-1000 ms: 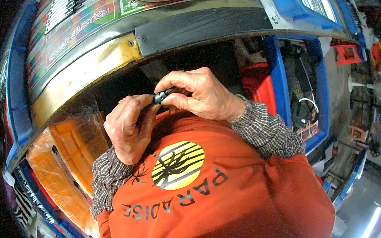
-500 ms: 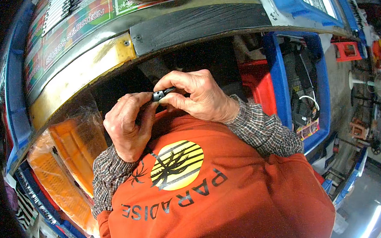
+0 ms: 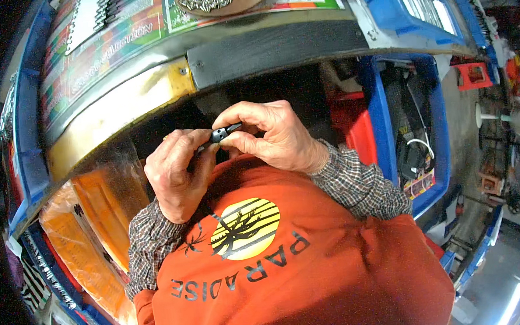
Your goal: The person assembles small metal pins and plastic frames by hand at a production workstation.
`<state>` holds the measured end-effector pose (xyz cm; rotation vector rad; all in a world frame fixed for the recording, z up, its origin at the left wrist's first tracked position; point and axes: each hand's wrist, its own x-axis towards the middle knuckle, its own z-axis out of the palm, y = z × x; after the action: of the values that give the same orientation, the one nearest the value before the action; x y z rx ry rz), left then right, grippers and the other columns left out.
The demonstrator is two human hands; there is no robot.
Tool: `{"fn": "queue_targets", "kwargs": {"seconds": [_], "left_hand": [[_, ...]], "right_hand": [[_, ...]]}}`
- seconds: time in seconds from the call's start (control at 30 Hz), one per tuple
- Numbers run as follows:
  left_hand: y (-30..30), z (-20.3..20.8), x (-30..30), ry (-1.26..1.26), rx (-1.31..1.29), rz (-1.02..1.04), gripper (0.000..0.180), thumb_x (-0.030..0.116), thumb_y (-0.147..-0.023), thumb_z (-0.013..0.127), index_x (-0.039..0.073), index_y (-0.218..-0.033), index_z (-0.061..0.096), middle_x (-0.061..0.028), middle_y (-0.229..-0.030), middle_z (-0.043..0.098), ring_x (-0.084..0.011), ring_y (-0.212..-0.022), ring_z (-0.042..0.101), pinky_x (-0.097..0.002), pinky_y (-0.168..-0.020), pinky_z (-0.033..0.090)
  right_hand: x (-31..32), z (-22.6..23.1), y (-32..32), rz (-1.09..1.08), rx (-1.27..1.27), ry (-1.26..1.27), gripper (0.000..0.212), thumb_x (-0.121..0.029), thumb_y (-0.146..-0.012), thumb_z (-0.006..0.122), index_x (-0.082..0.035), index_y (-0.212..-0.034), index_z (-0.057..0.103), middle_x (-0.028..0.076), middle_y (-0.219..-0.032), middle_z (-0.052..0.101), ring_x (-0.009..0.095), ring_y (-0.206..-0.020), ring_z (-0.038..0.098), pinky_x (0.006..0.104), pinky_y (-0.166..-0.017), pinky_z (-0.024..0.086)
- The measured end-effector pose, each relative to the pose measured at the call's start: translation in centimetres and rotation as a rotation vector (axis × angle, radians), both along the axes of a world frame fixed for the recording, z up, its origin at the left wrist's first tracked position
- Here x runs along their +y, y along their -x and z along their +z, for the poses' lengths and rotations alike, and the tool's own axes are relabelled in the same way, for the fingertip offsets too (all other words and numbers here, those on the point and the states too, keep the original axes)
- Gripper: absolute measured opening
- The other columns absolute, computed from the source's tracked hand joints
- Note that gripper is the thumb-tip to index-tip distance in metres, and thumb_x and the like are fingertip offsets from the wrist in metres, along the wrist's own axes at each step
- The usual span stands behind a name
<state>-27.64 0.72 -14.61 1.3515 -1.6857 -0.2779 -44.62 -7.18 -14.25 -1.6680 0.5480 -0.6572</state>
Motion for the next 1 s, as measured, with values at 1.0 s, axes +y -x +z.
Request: {"fn": "queue_targets", "kwargs": {"seconds": [1.0], "left_hand": [[-2.5,4.6,-1.5,-0.041,-0.102,0.157,0.017,-0.001,-0.069,0.070,0.003,-0.083,0.061,-0.0112,-0.072,0.059,-0.0250,-0.061,0.058,-0.0304,-0.056,0.046]], "right_hand": [[-10.6,4.6,-1.5,-0.374,0.377,1.128,0.031,-0.017,-0.070,0.072,-0.004,-0.097,0.062,0.008,-0.089,0.057,0.027,-0.088,0.051,0.0361,-0.076,0.043]]}}
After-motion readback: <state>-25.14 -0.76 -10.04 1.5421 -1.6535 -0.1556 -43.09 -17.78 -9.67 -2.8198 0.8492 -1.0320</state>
